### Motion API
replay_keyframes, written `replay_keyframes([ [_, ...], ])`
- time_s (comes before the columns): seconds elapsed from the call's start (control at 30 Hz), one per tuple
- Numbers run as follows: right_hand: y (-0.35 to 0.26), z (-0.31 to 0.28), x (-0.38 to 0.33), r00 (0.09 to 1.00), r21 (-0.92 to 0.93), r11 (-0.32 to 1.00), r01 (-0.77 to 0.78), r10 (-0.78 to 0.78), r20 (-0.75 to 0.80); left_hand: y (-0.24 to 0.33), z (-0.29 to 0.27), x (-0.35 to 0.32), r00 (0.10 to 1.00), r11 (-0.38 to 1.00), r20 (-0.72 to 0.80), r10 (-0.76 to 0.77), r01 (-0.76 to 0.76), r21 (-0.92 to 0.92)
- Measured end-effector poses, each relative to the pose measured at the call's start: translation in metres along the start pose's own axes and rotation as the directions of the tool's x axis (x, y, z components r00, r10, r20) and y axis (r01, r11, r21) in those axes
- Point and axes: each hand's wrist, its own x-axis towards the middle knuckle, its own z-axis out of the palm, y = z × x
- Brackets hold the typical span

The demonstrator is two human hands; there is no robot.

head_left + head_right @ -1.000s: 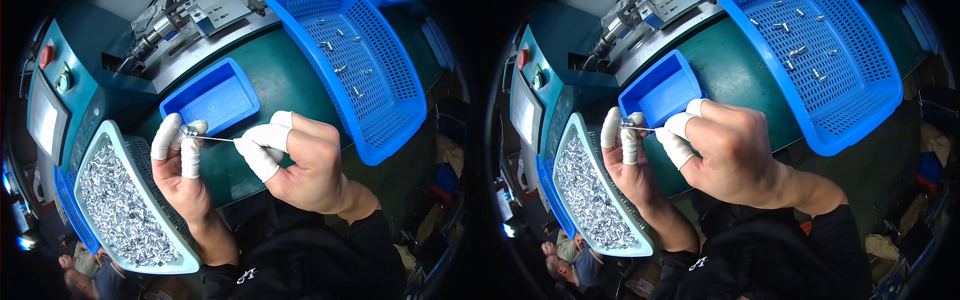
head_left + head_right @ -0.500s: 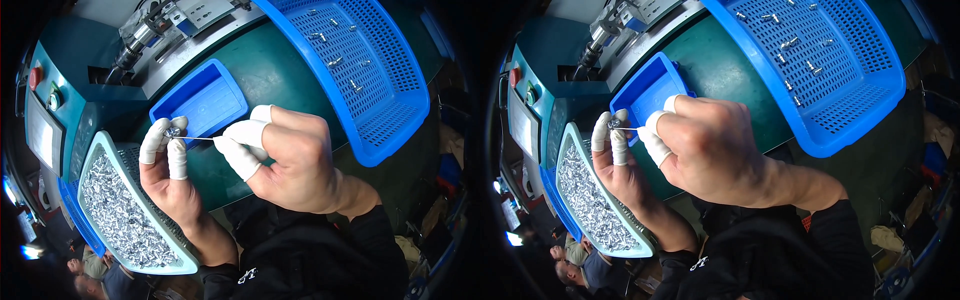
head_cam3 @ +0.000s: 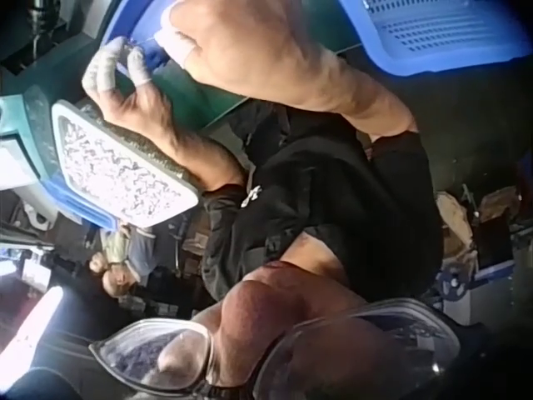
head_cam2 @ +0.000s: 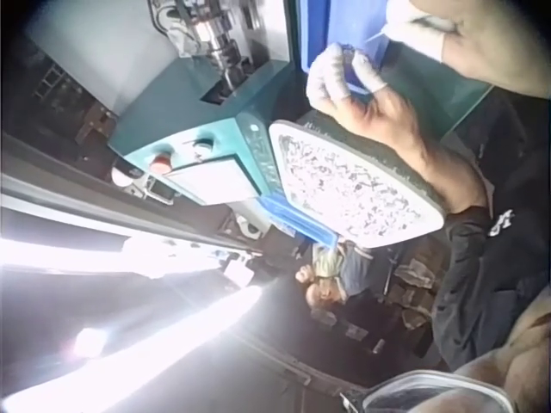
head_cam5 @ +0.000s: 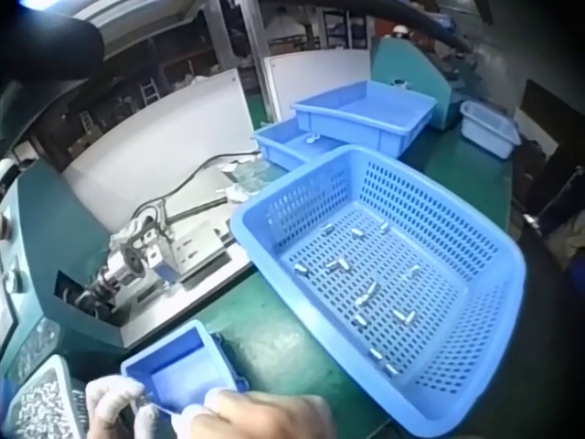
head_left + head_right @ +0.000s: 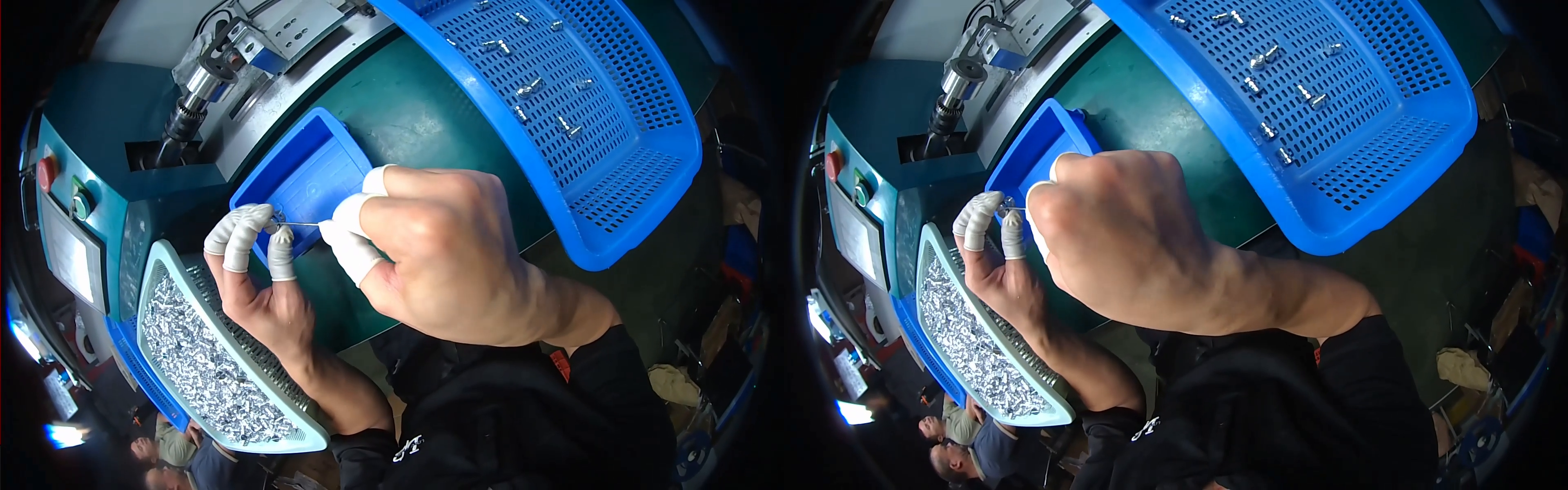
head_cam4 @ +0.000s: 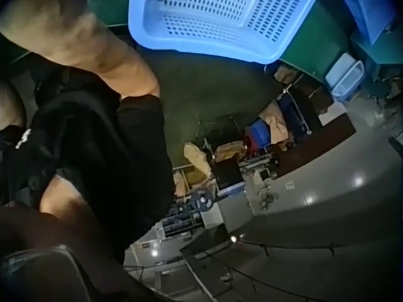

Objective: Inspecting and sorting small metal hardware components at a manufacturing workstation using a probe.

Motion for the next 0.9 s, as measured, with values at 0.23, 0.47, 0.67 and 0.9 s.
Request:
replay_keyframes([
  [0.23,0.001,0.004,0.006,1.000,-0.018,1.000,-0.001,0.001,-0.017,-0.005,0.005,0.007,0.995,0.971,0.048,0.090,-0.099,0.218],
  [0.47,-0.007,0.005,0.022,0.999,-0.152,0.988,0.024,-0.019,0.034,-0.015,0.010,0.012,0.974,0.939,0.008,0.225,-0.219,0.266],
  [0.67,-0.005,0.004,0.049,0.992,-0.175,0.978,0.114,-0.104,0.065,-0.026,0.013,0.009,0.969,0.950,-0.018,0.247,-0.239,0.201],
  [0.9,-0.008,0.005,0.059,0.987,-0.267,0.959,0.091,-0.051,0.155,-0.023,0.019,0.008,0.961,0.953,-0.077,0.265,-0.249,0.170],
])
